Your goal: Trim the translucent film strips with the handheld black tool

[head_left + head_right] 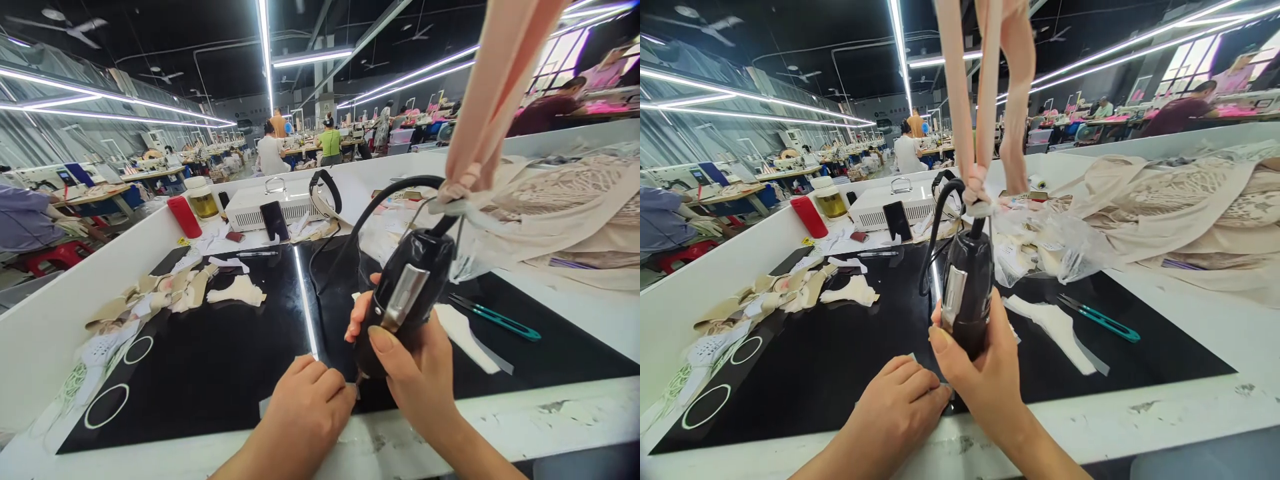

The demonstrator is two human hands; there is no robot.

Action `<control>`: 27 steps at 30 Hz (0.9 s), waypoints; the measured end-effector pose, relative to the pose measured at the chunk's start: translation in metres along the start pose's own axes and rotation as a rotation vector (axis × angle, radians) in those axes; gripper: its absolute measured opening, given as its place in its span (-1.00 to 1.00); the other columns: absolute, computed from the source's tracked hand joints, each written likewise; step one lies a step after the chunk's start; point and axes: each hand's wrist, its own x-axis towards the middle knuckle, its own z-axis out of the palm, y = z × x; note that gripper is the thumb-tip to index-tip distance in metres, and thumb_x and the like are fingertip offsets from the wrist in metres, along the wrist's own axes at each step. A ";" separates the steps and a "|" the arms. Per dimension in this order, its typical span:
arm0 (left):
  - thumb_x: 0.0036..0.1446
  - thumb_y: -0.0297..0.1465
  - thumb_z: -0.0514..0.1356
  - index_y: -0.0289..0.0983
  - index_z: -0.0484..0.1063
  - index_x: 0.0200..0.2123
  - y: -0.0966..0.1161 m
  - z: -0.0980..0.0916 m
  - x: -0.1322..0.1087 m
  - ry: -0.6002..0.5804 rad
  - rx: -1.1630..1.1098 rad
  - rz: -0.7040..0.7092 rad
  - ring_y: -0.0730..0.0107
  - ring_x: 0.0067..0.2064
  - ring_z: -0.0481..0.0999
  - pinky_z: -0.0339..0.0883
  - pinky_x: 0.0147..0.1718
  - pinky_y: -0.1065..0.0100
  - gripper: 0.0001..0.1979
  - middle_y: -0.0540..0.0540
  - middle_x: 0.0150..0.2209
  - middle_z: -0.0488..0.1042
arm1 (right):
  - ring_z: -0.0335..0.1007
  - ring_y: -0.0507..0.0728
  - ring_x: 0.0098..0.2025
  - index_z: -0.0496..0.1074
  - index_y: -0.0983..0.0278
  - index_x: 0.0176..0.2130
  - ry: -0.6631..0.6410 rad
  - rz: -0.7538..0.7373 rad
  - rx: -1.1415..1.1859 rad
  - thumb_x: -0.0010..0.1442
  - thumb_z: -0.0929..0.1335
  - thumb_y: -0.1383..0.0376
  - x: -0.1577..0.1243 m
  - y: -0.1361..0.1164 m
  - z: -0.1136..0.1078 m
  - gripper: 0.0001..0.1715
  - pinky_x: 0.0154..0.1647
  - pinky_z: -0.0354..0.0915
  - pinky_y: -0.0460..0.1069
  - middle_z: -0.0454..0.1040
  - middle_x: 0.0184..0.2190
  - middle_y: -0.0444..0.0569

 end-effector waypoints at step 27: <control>0.49 -0.51 0.00 -0.28 0.48 -0.20 -0.002 0.000 -0.006 0.000 0.003 0.028 0.33 -0.41 0.36 0.29 -0.21 0.24 -0.73 0.04 -0.41 0.43 | 0.45 0.07 -0.39 0.40 0.00 0.11 0.025 -0.026 0.022 0.26 0.50 0.10 0.000 -0.002 0.002 -0.54 -0.34 0.49 -0.02 0.54 -0.30 -0.18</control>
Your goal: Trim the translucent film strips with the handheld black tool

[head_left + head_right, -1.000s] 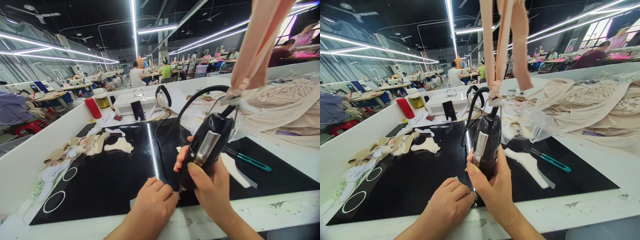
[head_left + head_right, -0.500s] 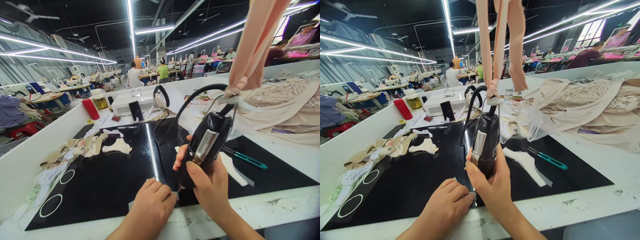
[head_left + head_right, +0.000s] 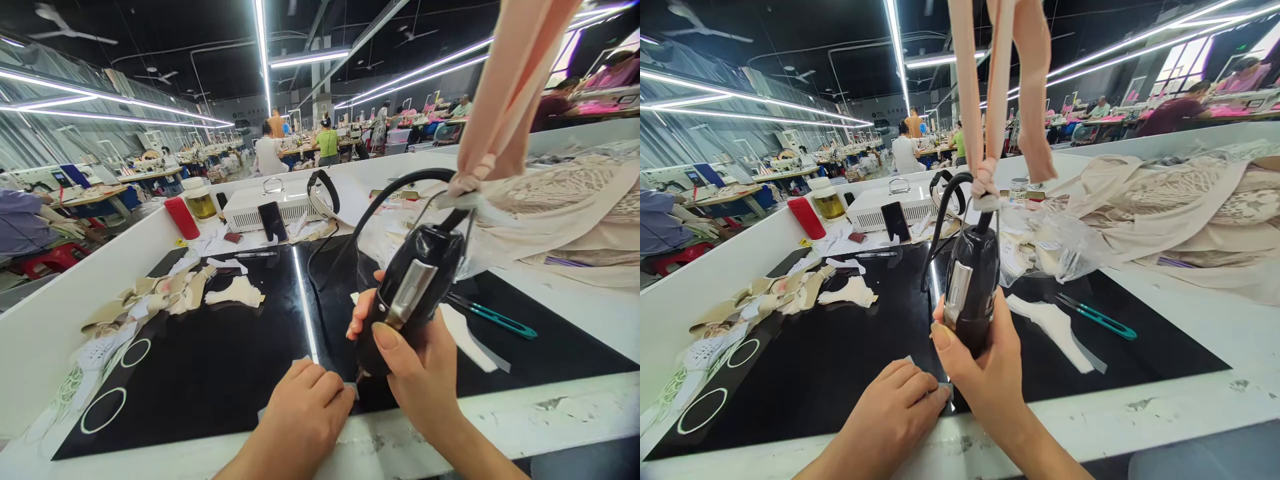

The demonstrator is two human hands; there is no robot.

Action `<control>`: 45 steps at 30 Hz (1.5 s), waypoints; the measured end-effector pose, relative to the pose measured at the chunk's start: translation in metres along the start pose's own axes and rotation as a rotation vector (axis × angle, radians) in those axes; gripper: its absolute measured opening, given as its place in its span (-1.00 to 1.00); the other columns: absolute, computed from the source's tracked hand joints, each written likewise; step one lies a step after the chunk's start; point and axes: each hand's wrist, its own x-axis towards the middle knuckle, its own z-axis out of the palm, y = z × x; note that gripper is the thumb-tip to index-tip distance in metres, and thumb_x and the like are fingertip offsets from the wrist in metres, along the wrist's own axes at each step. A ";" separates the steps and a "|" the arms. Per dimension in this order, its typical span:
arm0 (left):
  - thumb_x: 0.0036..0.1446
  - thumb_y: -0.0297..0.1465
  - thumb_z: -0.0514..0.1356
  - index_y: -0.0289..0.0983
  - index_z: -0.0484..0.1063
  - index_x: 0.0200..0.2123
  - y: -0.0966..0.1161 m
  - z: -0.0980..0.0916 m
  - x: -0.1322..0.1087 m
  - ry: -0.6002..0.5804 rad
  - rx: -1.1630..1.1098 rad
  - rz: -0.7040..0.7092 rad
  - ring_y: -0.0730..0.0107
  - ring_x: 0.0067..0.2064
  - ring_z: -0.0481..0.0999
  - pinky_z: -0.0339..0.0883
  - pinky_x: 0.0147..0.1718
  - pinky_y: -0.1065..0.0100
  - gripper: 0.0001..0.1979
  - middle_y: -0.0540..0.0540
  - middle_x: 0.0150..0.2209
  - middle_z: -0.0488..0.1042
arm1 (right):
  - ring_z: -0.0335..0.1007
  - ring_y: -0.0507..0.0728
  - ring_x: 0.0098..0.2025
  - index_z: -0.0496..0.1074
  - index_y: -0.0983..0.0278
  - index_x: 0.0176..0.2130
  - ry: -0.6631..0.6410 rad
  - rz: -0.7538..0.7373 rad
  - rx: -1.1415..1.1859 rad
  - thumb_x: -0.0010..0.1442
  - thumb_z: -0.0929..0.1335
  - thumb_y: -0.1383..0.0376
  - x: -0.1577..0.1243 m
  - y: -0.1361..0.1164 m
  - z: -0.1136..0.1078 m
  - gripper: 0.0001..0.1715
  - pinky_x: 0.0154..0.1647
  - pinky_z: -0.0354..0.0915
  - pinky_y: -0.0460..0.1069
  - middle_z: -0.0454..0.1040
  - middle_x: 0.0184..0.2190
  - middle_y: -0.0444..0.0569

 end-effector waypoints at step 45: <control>0.49 -0.33 0.08 -0.26 0.51 0.05 -0.017 -0.046 -0.024 -0.040 -0.094 -0.199 0.24 -0.12 0.60 0.54 -0.12 0.22 -0.75 -0.12 -0.14 0.59 | 0.54 0.06 -0.37 0.45 0.06 -0.09 -0.081 0.006 -0.028 0.24 0.54 0.13 0.000 -0.016 -0.004 -0.70 -0.32 0.56 -0.04 0.59 -0.26 -0.16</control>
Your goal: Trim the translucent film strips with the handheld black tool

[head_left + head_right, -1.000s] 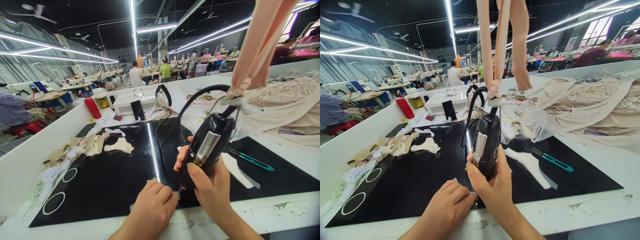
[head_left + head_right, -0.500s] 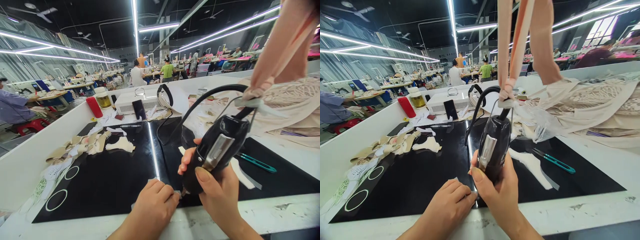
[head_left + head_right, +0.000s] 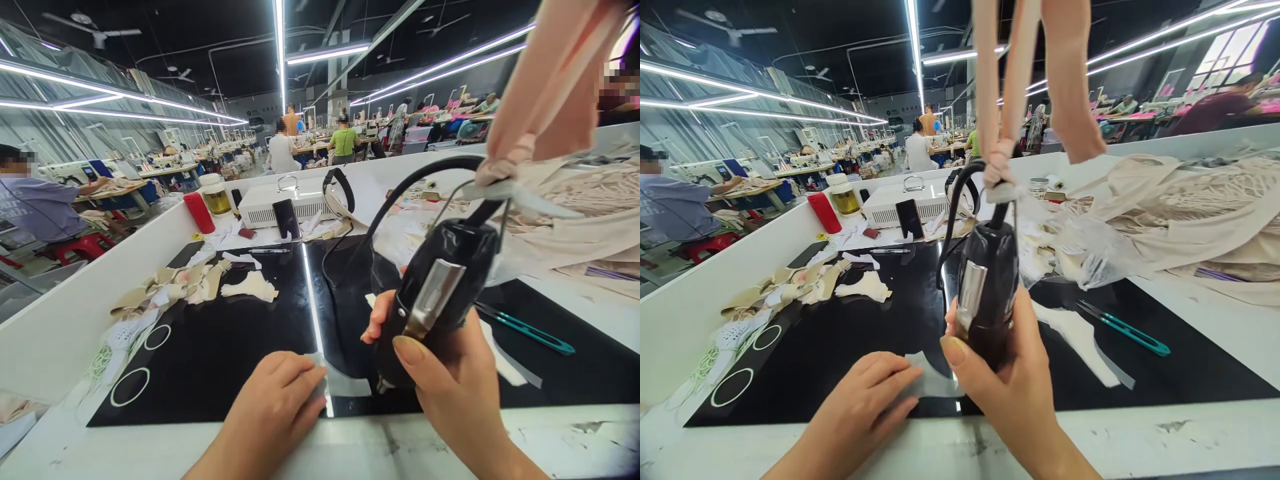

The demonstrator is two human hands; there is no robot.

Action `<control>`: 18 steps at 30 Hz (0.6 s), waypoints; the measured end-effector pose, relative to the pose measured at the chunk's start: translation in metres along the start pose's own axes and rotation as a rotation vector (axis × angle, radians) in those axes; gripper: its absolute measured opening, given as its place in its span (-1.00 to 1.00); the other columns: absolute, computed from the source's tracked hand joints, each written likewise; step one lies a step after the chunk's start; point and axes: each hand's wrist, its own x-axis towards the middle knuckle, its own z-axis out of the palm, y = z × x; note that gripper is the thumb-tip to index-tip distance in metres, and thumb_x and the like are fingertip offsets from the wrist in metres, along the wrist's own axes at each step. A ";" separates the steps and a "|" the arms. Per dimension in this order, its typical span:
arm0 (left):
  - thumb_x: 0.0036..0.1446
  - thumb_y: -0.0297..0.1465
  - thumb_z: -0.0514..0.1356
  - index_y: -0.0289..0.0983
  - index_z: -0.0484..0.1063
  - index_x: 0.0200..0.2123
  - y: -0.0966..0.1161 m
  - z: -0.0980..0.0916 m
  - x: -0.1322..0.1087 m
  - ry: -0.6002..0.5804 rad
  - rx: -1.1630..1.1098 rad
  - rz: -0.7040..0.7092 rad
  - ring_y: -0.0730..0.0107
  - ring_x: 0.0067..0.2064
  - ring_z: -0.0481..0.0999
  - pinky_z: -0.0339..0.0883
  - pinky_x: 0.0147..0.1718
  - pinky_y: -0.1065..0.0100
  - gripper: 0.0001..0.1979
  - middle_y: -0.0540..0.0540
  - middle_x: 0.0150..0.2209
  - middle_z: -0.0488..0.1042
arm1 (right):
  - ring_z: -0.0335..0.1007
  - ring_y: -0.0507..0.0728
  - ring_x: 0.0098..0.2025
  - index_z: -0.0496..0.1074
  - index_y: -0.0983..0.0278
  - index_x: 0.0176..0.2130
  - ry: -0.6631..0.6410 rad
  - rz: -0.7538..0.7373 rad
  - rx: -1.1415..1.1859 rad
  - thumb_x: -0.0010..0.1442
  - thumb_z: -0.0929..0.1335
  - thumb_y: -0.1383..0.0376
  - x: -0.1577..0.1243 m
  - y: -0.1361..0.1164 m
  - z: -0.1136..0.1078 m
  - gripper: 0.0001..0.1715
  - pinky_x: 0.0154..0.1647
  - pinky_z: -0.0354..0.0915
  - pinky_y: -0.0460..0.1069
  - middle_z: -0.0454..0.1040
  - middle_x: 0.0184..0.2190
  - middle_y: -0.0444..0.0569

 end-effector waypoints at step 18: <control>0.18 -0.51 0.41 -0.21 0.54 -0.15 -0.008 -0.009 -0.053 0.036 -0.169 -0.326 0.23 -0.10 0.57 0.48 -0.09 0.20 -0.80 -0.06 -0.13 0.57 | 0.50 0.11 -0.36 0.44 0.05 -0.07 -0.087 0.029 0.051 0.23 0.54 0.22 -0.002 0.010 0.064 -0.68 -0.42 0.53 0.01 0.52 -0.27 -0.10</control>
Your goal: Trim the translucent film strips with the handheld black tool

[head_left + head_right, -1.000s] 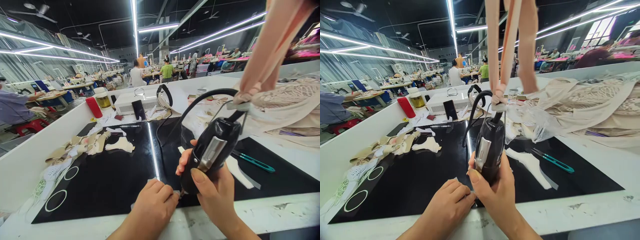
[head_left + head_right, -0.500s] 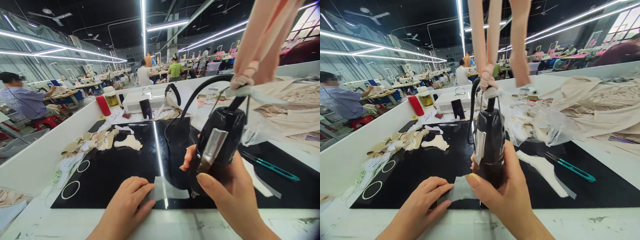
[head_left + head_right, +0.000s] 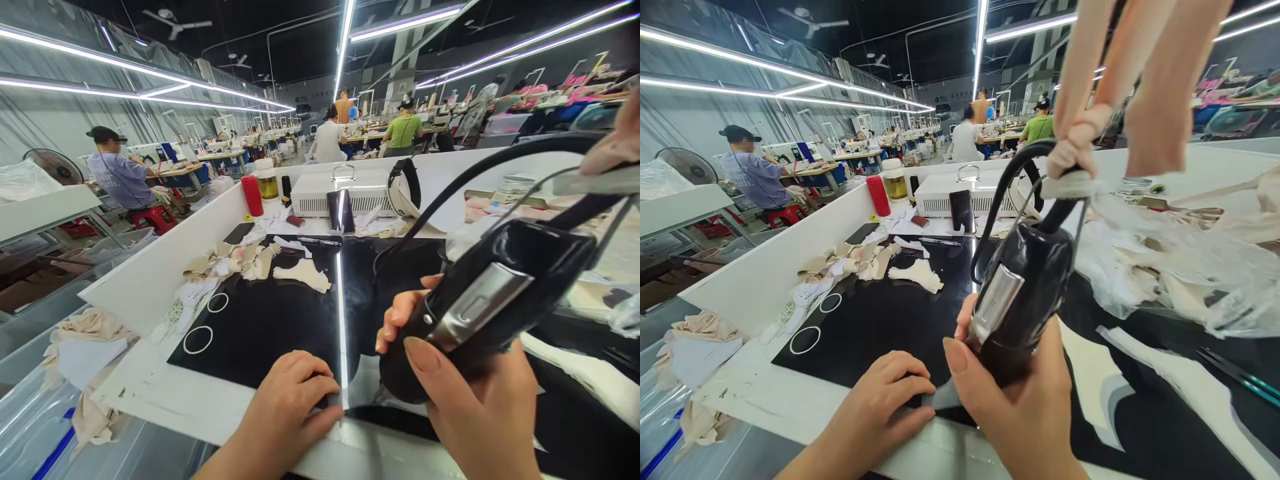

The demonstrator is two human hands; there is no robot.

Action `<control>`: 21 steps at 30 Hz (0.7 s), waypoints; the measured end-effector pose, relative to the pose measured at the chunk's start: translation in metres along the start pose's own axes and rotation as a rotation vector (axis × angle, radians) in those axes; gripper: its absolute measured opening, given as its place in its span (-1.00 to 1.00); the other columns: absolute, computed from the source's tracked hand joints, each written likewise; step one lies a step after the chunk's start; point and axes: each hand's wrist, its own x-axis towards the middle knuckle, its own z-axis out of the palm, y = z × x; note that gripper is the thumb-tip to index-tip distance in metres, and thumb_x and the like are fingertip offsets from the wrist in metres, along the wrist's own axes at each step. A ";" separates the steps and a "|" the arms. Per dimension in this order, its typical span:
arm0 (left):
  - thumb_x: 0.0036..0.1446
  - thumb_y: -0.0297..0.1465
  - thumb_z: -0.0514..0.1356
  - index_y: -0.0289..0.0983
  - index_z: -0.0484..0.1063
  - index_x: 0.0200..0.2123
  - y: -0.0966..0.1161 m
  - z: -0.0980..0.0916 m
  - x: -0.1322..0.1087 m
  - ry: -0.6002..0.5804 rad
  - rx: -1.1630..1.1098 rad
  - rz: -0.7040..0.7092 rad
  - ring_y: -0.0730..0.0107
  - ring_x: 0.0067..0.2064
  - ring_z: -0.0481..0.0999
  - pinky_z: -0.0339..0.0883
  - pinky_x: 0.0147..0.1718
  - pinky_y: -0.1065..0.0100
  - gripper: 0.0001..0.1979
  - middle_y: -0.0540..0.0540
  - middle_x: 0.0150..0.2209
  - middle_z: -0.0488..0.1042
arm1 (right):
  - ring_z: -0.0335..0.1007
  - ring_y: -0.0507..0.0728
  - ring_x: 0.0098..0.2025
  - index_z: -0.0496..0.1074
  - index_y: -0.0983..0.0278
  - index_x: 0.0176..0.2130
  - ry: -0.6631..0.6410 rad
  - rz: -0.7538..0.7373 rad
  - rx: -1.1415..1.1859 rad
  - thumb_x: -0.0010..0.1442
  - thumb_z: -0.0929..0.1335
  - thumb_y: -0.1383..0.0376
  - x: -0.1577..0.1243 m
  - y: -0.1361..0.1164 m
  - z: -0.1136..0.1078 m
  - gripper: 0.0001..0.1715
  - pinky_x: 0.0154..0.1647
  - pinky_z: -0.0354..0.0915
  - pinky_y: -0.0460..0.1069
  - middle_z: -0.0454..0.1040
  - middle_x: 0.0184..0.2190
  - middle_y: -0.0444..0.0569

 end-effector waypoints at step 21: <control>0.22 -0.48 0.39 -0.19 0.57 -0.10 0.000 0.002 -0.011 0.031 -0.071 -0.043 0.21 0.03 0.57 0.47 0.06 0.16 -0.81 -0.08 -0.02 0.59 | 0.48 0.11 -0.35 0.35 0.06 0.08 -0.064 0.042 0.184 0.28 0.51 0.22 -0.012 0.018 0.030 -0.56 -0.39 0.52 0.03 0.47 -0.27 -0.12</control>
